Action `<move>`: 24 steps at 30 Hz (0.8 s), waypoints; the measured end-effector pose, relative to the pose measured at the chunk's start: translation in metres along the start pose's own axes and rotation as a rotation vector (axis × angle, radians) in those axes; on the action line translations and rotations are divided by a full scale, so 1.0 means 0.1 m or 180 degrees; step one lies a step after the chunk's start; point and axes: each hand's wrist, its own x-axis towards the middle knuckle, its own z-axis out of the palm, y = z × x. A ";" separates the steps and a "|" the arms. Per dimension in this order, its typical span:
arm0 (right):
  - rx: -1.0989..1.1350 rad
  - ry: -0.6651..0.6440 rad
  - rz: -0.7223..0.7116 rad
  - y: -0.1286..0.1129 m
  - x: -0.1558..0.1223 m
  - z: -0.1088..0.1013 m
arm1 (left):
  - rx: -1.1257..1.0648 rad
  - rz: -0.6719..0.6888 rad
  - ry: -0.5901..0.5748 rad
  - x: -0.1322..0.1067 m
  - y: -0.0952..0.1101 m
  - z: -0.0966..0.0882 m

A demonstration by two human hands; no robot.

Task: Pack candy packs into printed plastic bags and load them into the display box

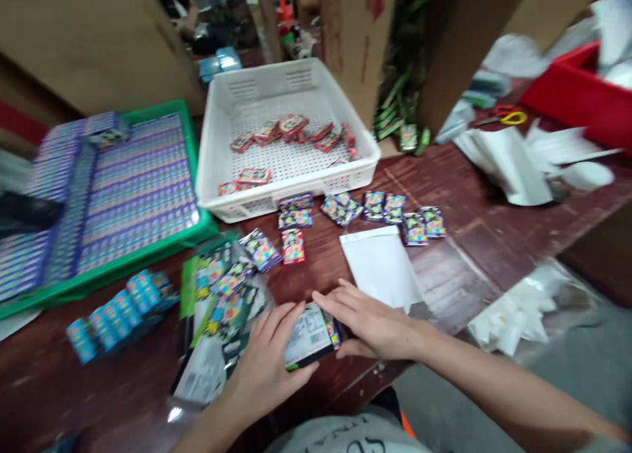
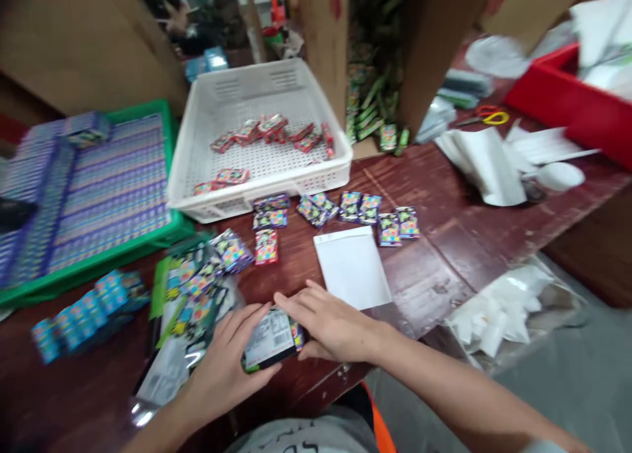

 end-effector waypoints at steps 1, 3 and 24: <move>0.0138 0.0081 -0.0011 0.02 -0.01 -0.01 | 0.0078 0.0039 0.0104 0.06 -0.01 0.03; 0.0271 0.0193 -0.0096 0.06 -0.03 -0.06 | 0.0259 0.0156 0.0311 0.17 -0.04 0.08; -0.2286 0.2811 0.3163 1.94 -0.27 -2.30 | 0.2967 0.0168 -0.0763 1.47 -0.03 -0.37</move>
